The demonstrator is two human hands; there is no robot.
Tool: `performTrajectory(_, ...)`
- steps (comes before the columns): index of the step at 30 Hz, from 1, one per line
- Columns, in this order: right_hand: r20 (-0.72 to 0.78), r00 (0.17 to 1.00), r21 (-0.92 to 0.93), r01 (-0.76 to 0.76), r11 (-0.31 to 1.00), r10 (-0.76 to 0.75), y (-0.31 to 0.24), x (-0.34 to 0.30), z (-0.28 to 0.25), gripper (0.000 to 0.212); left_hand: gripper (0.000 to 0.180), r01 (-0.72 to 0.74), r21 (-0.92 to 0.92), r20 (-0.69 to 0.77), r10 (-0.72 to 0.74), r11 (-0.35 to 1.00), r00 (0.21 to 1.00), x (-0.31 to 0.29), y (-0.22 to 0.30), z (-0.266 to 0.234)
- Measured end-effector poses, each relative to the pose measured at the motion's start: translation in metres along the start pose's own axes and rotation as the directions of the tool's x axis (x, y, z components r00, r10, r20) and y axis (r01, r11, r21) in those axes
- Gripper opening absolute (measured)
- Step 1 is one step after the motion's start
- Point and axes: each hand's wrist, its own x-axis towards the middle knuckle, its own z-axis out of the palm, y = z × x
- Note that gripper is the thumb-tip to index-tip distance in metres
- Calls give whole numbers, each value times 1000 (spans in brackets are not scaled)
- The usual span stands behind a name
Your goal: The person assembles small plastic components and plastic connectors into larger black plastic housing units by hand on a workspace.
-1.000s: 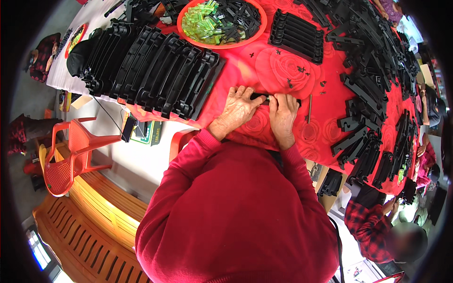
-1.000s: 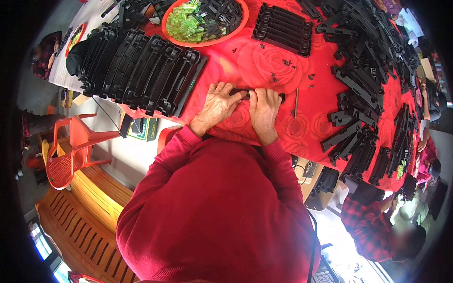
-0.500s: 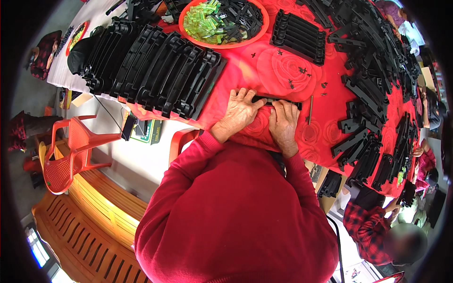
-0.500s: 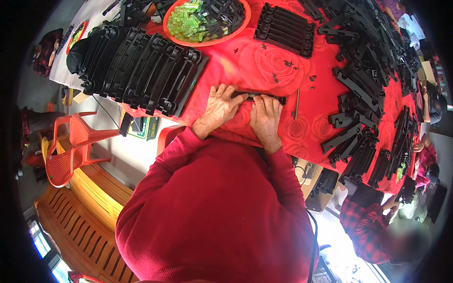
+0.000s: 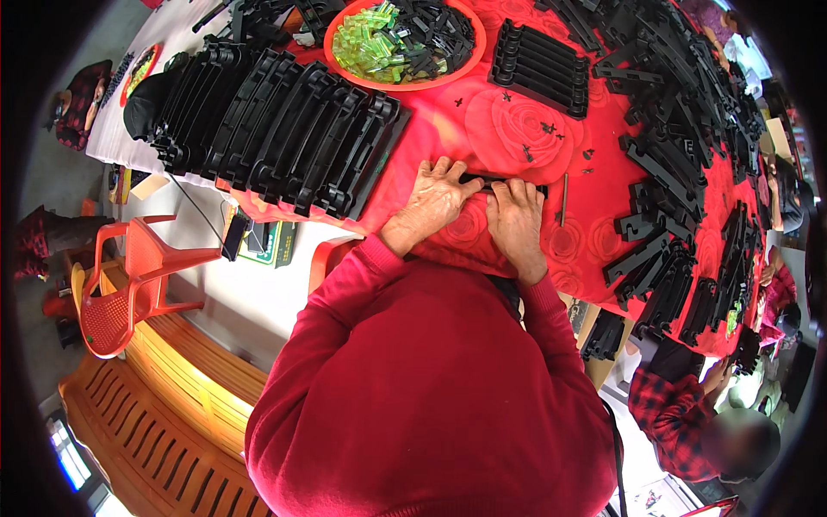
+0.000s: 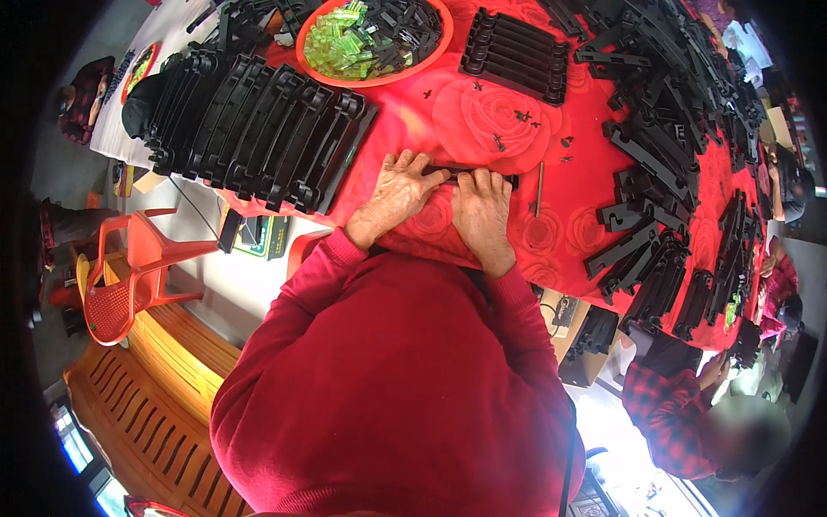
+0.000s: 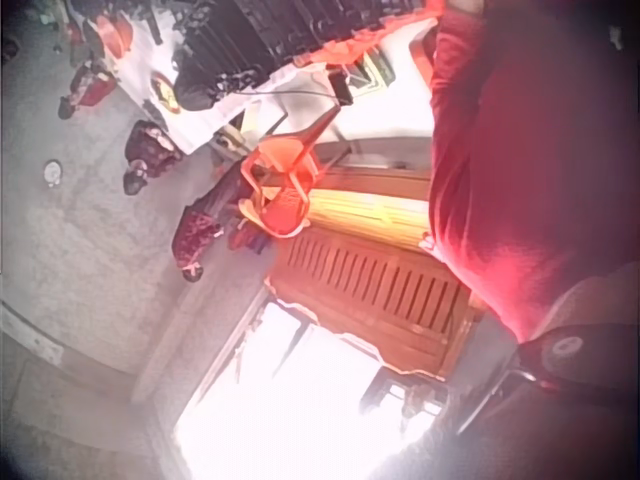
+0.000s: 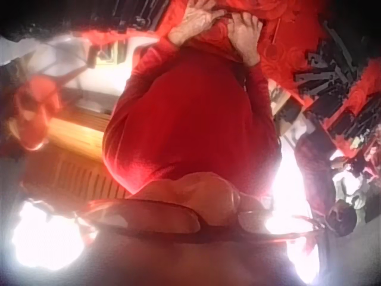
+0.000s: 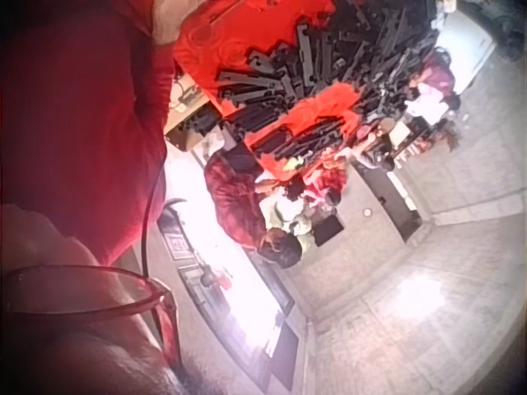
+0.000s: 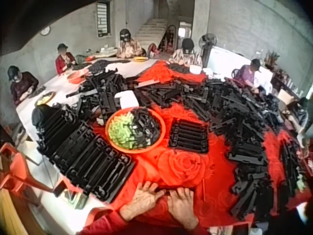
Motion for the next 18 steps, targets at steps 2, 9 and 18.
performTrajectory(2,-326,942,269,177,947,-83,10,-3,-1,23,31,-51,5,-53,51,999,997,-4,-5,4)
performTrajectory(9,-358,894,241,-190,952,269,83,-11,-12,25,47,-37,-139,-243,3,990,970,-8,-8,-12)
performTrajectory(18,-163,878,262,-400,878,449,111,-12,7,23,50,13,-179,-232,-55,984,971,-9,-18,-5)
